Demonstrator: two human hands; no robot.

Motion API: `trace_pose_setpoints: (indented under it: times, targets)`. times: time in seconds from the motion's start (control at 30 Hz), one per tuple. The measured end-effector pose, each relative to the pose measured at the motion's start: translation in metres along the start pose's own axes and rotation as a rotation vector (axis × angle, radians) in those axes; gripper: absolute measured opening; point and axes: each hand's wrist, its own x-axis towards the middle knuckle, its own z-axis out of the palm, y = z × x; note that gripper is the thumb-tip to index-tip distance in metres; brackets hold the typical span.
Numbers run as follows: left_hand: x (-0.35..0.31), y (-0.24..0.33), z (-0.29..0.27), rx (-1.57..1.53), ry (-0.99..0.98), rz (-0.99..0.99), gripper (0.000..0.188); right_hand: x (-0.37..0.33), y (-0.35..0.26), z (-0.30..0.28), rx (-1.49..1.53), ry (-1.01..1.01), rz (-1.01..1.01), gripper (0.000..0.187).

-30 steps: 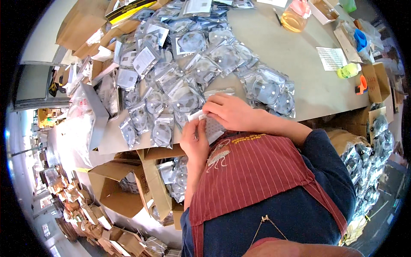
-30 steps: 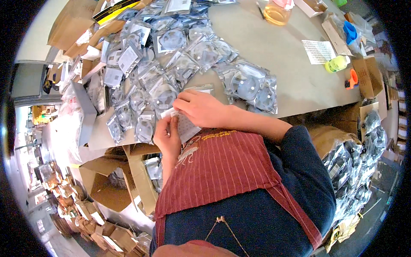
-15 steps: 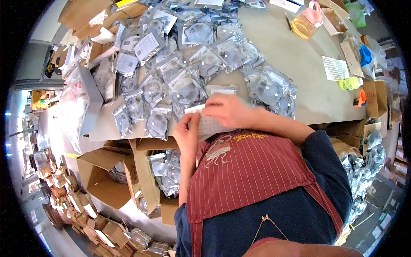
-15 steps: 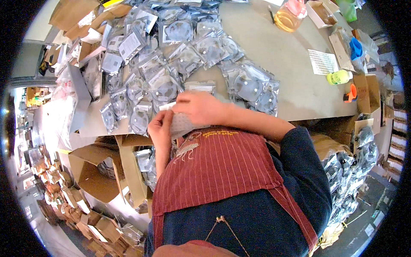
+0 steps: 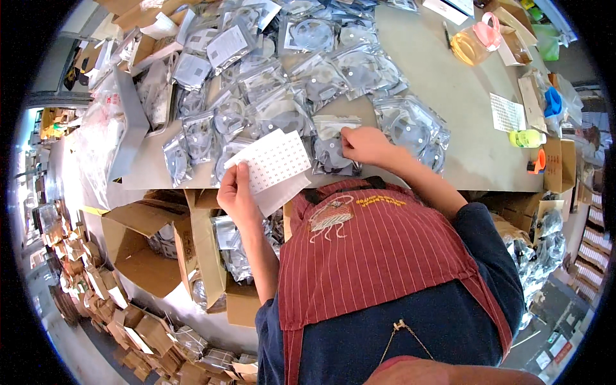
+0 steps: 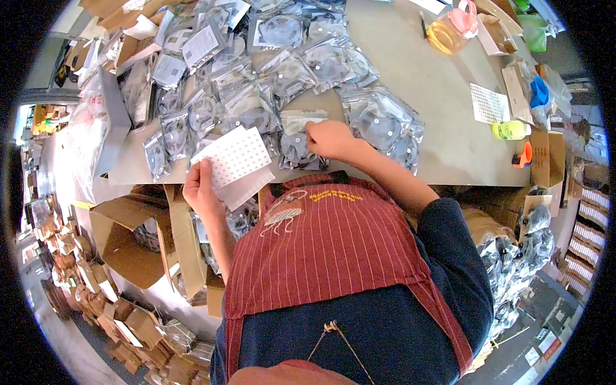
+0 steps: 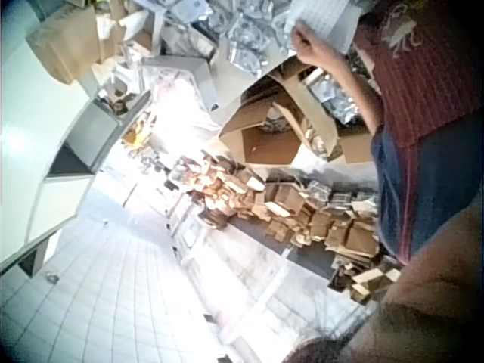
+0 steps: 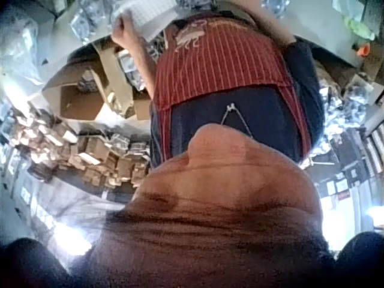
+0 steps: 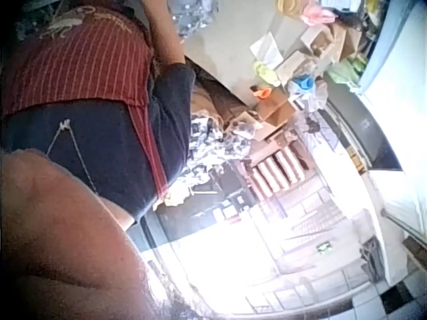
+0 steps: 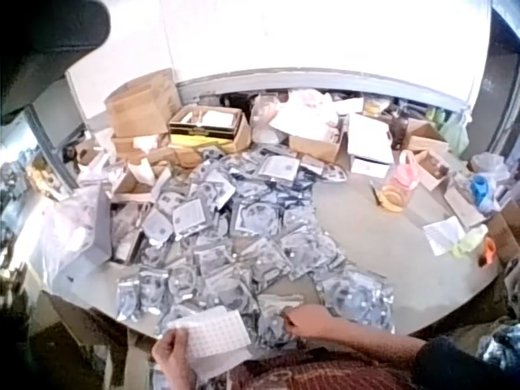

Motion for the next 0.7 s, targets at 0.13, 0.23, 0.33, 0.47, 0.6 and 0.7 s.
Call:
trace_pose_setpoints:
  times: [0.13, 0.23, 0.33, 0.47, 0.6, 0.7]
  targets:
    - [-0.002, 0.004, -0.002, 0.049, 0.031, 0.01, 0.024, -0.002, -0.004, -0.025, -0.28, -0.133, 0.015, 0.024]
    - [-0.001, 0.0, -0.008, 0.006, 0.041, -0.017, 0.024, 0.023, 0.006, -0.039, -0.282, -0.147, -0.056, 0.024]
    - [0.002, -0.004, -0.011, -0.021, 0.063, -0.021, 0.022, 0.069, 0.032, -0.035, 0.112, 0.179, -0.245, 0.018]
    - [0.005, -0.005, -0.012, -0.075, 0.059, -0.005, 0.02, 0.122, 0.031, -0.055, 0.206, 0.308, -0.203, 0.015]
    - [0.005, -0.006, -0.011, -0.053, 0.06, 0.008, 0.02, 0.144, 0.014, -0.066, -0.086, 0.297, -0.151, 0.017]
    - [0.003, -0.006, -0.009, -0.063, 0.03, 0.0, 0.02, 0.149, 0.003, -0.077, -0.315, 0.187, -0.026, 0.02]
